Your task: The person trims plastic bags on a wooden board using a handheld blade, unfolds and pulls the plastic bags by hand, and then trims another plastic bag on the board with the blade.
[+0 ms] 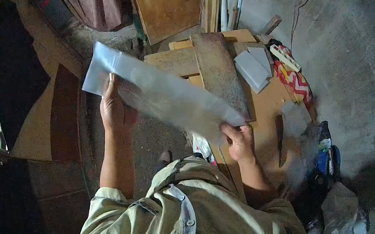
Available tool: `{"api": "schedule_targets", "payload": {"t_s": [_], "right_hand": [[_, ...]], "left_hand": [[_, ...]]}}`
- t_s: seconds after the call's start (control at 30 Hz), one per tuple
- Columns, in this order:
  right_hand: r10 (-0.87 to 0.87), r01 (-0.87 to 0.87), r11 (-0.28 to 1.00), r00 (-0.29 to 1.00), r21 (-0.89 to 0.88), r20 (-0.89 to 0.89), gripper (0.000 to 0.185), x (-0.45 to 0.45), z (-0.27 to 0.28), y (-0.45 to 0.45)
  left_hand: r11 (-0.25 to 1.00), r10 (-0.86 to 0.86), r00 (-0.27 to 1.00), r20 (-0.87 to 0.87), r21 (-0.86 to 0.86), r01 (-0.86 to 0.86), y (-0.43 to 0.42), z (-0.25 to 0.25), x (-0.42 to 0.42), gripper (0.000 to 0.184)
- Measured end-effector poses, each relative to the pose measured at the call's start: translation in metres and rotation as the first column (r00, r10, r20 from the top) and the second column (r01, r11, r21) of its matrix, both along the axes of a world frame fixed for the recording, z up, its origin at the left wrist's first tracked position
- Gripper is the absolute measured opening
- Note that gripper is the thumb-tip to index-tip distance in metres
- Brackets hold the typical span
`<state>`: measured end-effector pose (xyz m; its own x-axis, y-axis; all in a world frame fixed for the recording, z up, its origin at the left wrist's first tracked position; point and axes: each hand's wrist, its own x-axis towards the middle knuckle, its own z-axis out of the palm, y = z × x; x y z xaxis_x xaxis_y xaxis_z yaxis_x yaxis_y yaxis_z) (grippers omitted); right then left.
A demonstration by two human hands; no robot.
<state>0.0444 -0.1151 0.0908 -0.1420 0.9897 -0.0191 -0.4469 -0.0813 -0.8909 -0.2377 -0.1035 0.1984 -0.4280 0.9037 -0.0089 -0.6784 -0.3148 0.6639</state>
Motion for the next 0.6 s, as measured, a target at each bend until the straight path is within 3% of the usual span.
{"api": "schedule_targets", "payload": {"t_s": [0.23, 0.33, 0.43, 0.6], "right_hand": [[0.051, -0.041, 0.995, 0.992, 0.091, -0.114, 0.033, 0.002, 0.009, -0.003], [0.042, -0.038, 0.999, 0.992, 0.039, -0.117, 0.032, 0.000, 0.016, -0.003], [-0.059, 0.058, 0.996, 0.998, 0.066, 0.005, 0.025, 0.014, 0.009, -0.001], [-0.035, 0.031, 0.998, 0.995, 0.050, 0.096, 0.021, 0.050, 0.012, 0.000]], "left_hand": [[0.988, -0.058, 0.998, 0.010, 0.142, 0.055, 0.005, -0.011, 0.004, 0.036], [0.997, -0.025, 1.000, 0.014, 0.074, 0.024, 0.004, -0.010, 0.009, 0.038], [1.000, 0.016, 1.000, -0.026, -0.024, -0.017, 0.005, -0.017, 0.013, 0.041], [0.995, -0.016, 1.000, 0.026, -0.095, 0.018, 0.003, -0.064, -0.001, 0.032]]}}
